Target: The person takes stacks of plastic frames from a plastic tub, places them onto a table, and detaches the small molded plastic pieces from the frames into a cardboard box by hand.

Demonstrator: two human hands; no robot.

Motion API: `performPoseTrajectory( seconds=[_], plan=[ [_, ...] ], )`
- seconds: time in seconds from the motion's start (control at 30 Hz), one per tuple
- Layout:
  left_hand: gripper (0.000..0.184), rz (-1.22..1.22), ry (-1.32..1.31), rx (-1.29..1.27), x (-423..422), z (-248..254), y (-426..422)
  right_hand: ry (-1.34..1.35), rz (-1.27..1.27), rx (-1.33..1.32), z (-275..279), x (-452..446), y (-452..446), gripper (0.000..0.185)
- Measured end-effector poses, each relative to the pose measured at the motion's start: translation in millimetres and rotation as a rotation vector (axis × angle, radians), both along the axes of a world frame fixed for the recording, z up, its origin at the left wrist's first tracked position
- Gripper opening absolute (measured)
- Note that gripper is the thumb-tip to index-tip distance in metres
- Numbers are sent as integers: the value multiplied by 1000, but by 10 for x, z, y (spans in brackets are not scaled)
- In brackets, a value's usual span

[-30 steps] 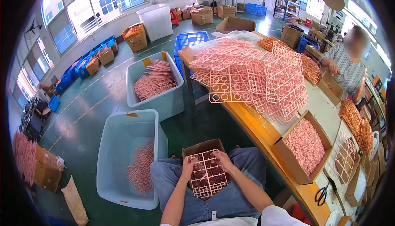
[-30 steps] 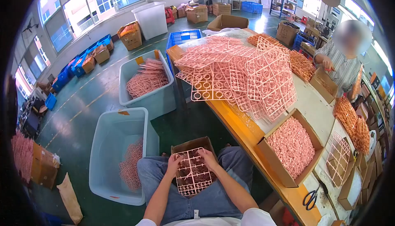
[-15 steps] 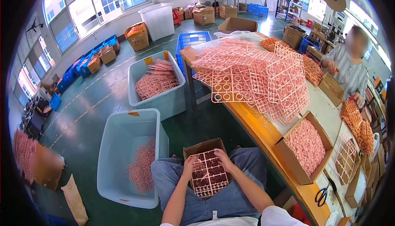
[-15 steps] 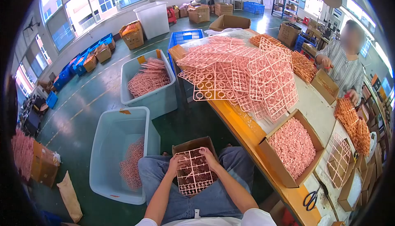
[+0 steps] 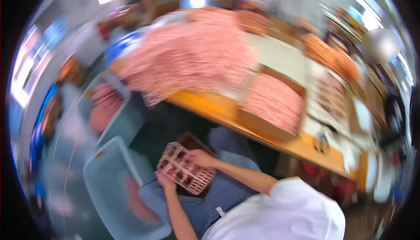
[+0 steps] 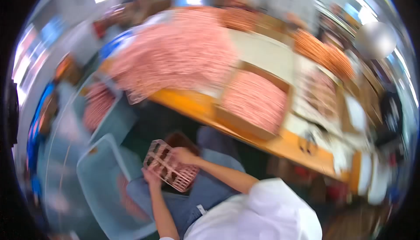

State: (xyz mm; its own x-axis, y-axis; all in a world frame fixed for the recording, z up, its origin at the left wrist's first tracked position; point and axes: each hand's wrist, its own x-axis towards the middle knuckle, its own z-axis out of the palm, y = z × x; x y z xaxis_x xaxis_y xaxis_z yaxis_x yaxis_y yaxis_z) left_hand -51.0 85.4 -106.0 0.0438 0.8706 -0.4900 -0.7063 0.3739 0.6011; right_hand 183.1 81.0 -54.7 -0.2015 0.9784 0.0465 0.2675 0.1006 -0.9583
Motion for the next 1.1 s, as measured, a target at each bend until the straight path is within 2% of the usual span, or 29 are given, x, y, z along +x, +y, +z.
performPoseTrajectory(
  seconds=[0.03,0.1,0.17,0.2,0.23,0.27,0.3,0.33,0.4,0.43,0.47,0.53,0.57,0.6,0.7,0.77,0.8,0.87,0.9,0.97,1.0,1.07,1.1],
  plan=[
    [67,22,16,-49,-88,-231,54,-75,-44,51,382,26,-130,19],
    [62,-21,154,-221,-117,-208,99,-166,-145,31,981,7,-370,17],
    [49,-293,82,15,-99,-356,93,-7,-200,49,1615,132,-686,17],
    [41,-372,-77,200,-298,-943,200,140,-208,61,1872,232,-863,16],
    [41,-391,-74,197,-294,-942,210,301,-203,-34,2197,387,-1069,17],
    [41,-544,211,358,-286,-950,187,457,-189,-123,2474,565,-1276,17],
    [41,-694,502,514,-278,-889,133,468,-241,-86,2664,761,-1456,19],
    [42,-830,794,672,-258,-839,63,561,-295,-175,2933,1011,-1639,21],
    [44,-1061,1390,989,-175,-730,-89,592,-495,-105,3281,1548,-1940,28],
    [46,-1149,1484,634,-72,-680,-153,508,-728,-45,3371,1822,-2055,30],
    [46,-1142,1481,637,-29,-597,-183,423,-866,103,3401,2155,-2177,32],
    [48,-1396,1239,289,23,-369,-227,382,-914,186,3619,2763,-2359,30],
    [48,-1391,1238,285,43,-321,-244,403,-1006,211,3641,3049,-2406,29],
    [48,-1412,1246,329,66,-286,-253,359,-877,208,3664,3412,-2530,28],
    [47,-1386,1285,369,137,-197,-271,286,-1061,122,3642,4078,-2615,31],
    [46,-1330,1318,353,149,-73,-302,-62,-1286,28,3477,4375,-2584,38],
    [45,-1315,1320,333,162,6,-323,-1021,-1441,-93,3388,4487,-2574,47],
    [45,-1286,1317,305,183,61,-351,-1438,-1406,98,3326,4440,-2520,50],
    [44,-1293,1324,296,194,81,-361,-1337,-1336,108,3322,4447,-2495,52],
    [44,-1308,1336,282,189,94,-379,-1318,-1194,139,3237,4361,-2371,52],
    [43,-1317,1354,284,199,95,-381,-1300,-1099,30,3217,4327,-2323,50],
    [43,-1314,1374,284,199,82,-366,-1487,-1062,12,3242,4094,-2152,47],
    [42,-1303,1358,307,194,69,-367,-1575,-1038,145,3283,3965,-2061,43]
  ],
)
